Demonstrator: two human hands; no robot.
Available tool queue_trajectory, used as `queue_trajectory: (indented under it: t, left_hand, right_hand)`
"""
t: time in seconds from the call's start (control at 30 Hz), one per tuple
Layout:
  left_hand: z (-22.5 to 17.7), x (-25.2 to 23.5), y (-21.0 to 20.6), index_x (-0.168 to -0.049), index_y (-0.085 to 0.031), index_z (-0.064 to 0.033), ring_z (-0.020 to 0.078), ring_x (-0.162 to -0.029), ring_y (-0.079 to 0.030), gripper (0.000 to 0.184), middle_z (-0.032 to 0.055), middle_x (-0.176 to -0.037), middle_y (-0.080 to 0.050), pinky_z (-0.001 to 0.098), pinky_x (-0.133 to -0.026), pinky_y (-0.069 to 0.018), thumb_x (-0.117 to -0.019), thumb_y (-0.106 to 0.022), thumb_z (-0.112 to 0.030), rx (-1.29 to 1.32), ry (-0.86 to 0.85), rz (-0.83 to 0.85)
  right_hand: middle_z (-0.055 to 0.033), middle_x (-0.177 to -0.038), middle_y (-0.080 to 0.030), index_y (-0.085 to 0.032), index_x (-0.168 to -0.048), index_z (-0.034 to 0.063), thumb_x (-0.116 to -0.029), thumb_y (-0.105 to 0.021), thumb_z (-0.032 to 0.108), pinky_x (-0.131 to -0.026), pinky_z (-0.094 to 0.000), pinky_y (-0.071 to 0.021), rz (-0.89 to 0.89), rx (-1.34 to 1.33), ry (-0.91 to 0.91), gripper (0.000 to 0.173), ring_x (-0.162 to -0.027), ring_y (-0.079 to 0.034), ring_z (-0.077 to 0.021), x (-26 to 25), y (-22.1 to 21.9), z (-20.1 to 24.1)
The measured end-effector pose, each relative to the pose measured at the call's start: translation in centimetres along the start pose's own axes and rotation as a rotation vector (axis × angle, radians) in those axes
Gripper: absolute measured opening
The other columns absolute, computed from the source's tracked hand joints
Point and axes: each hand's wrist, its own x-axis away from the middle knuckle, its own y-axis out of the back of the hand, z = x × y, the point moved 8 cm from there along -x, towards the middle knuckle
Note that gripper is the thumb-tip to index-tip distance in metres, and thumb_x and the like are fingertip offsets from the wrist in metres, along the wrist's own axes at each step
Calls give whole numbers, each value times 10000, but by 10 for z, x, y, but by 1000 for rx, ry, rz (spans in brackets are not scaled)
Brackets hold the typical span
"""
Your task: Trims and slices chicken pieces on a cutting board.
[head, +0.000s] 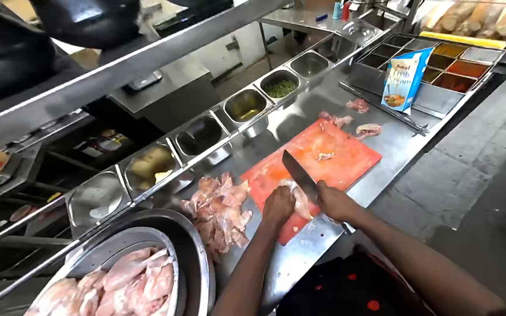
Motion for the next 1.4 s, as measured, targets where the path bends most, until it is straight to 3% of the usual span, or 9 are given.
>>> queue_trajectory:
  t: [0.23, 0.43, 0.63, 0.77, 0.87, 0.97, 1.07, 1.33, 1.4]
  left_hand:
    - [5, 9, -8, -1074, -658, 45, 336, -1035, -713, 321, 202, -1086, -699, 485, -868, -590, -1028, -504, -233, 23, 22, -103]
    - [6, 11, -5, -1115, -673, 48, 332, -1098, -697, 346, 206, -1135, -703, 475, -936, -571, -1028, -513, -245, 54, -1, -130]
    - [10, 21, -7, -1110, -681, 53, 337, -1093, -703, 333, 207, -1131, -708, 469, -933, -574, -1013, -538, -232, 29, 0, -178]
    - [12, 25, -8, -1036, -678, 61, 361, -1010, -719, 297, 219, -1049, -710, 498, -862, -595, -977, -590, -217, 67, -12, -255]
    - [12, 26, -8, -988, -679, 66, 355, -974, -726, 270, 219, -1007, -709, 485, -839, -603, -954, -616, -195, 62, -24, -306]
    - [12, 26, -10, -1045, -679, 63, 340, -1045, -710, 299, 209, -1064, -708, 462, -913, -581, -978, -596, -216, 61, 9, -230]
    - [12, 30, -6, -988, -693, 66, 342, -993, -729, 274, 205, -1009, -723, 462, -876, -597, -946, -617, -194, 43, -26, -320]
    - [56, 61, 33, -1080, -691, 77, 406, -921, -730, 381, 245, -1027, -716, 573, -782, -593, -1024, -477, -233, 124, 235, -480]
    - [65, 69, 52, -1107, -696, 82, 419, -1032, -703, 390, 261, -1136, -693, 574, -872, -575, -1007, -474, -222, 149, 211, -520]
  right_hand:
    - [-99, -640, -570, -471, -1262, -2, -1046, -443, 213, -504, -491, -535, -800, -81, 248, 306, -548, -634, -299, 70, 92, 34]
    - [-215, -1075, -665, -406, -1372, 44, -961, -644, 203, -826, -588, -565, 98, 106, -22, 501, -992, -697, -404, -15, -35, 17]
    - [-187, -954, -673, -462, -1347, 66, -1041, -530, 237, -720, -538, -586, 38, 52, 7, 357, -800, -711, -345, -2, 5, 16]
    - [-138, -744, -614, -475, -1265, 57, -1095, -452, 232, -575, -511, -554, -322, -55, 119, 245, -624, -660, -313, 42, 81, 34]
    - [-129, -711, -598, -425, -1297, 22, -1081, -456, 217, -558, -500, -557, -517, -110, 145, 293, -598, -657, -306, 43, 72, 34]
    - [-210, -969, -665, -385, -1379, 23, -1030, -533, 223, -796, -577, -573, -82, -19, 26, 428, -896, -707, -391, 3, -16, 16]
    - [-215, -1061, -660, -419, -1358, 40, -1009, -582, 237, -840, -574, -563, 138, 89, 3, 433, -993, -695, -397, -7, -37, 17]
    - [-225, -1012, -673, -467, -1369, 30, -1054, -547, 228, -768, -562, -577, 33, 34, 5, 381, -859, -707, -381, -29, 19, -43]
    - [-250, -1026, -672, -445, -1410, 21, -1064, -533, 226, -768, -577, -576, -39, -4, -57, 412, -844, -707, -395, -43, 53, -76]
